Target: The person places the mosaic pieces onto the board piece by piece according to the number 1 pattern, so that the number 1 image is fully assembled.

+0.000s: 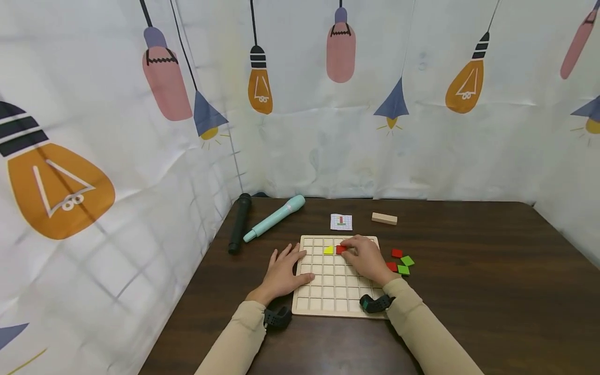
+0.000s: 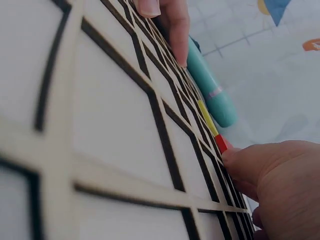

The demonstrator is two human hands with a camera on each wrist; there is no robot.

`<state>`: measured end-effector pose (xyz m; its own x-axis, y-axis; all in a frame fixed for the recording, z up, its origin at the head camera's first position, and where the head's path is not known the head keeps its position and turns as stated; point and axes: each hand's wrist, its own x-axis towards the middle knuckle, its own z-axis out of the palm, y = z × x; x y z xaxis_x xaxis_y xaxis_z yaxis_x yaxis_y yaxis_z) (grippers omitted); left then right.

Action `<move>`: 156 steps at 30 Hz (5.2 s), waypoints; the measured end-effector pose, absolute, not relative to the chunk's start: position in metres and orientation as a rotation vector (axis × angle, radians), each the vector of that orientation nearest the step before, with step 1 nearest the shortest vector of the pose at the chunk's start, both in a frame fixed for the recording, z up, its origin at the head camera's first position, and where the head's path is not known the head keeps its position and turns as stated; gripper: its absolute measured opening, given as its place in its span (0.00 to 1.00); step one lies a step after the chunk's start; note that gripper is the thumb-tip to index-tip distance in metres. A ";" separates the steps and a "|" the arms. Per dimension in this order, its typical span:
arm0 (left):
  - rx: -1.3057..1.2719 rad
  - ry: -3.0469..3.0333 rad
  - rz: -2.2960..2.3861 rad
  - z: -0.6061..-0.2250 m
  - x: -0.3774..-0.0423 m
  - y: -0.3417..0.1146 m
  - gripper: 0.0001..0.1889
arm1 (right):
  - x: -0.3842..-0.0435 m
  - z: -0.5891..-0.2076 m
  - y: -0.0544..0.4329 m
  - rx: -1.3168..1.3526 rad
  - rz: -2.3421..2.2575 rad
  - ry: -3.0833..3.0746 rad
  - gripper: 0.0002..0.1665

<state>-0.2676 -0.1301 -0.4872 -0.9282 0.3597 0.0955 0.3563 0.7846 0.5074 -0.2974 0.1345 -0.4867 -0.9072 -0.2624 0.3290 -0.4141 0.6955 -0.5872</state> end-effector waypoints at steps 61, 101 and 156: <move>0.574 2.950 0.869 -0.483 -0.265 -0.133 0.37 | -0.267 -0.470 0.185 0.460 1.026 -2.647 0.16; 0.579 2.973 0.836 -0.488 -0.266 -0.133 0.37 | -0.262 -0.495 0.240 0.078 0.842 -2.692 0.20; 0.704 2.953 0.663 -0.486 -0.263 -0.134 0.38 | -0.251 -0.484 0.145 0.402 1.074 -2.537 0.18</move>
<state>-0.2628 -0.1340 -0.4860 -0.8969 0.4376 0.0642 0.4230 0.8064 0.4132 -0.2509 0.1446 -0.4841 -0.8963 -0.1197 0.4270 -0.3900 0.6714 -0.6302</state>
